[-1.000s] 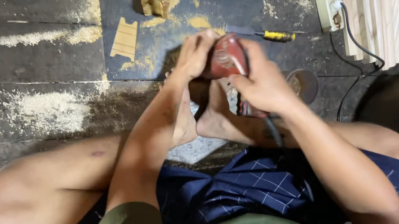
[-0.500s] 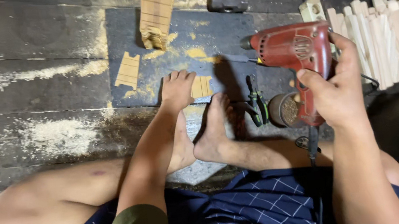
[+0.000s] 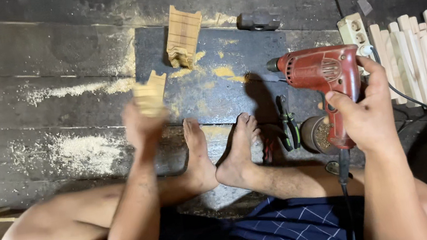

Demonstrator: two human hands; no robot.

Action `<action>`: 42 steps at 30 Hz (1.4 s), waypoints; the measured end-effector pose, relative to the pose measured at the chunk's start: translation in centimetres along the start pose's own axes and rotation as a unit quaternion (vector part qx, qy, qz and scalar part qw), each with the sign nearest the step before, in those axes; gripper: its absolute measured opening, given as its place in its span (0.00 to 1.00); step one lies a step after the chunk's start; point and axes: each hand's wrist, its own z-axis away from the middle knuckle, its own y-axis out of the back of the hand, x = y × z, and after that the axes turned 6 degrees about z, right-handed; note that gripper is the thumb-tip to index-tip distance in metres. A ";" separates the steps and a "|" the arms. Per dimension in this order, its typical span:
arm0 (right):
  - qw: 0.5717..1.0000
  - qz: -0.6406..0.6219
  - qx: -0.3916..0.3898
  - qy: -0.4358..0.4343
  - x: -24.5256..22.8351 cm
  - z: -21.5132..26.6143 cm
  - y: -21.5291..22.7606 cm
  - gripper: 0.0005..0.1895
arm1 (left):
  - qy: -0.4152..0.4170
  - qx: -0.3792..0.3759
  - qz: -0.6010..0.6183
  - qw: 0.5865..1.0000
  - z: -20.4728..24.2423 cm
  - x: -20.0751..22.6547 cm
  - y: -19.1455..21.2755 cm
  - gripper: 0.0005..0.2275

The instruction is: The person sits on the floor and uses a red power drill to make holes in small wooden pieces. They repeatedly pick up a piece, drill into it, and place it aside, continuing this process with multiple pieces.

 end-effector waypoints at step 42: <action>1.000 0.028 0.010 0.008 3.3 -1.2 -0.2 0.38 | -0.150 0.048 -0.080 0.984 -8.9 3.0 -2.5 0.31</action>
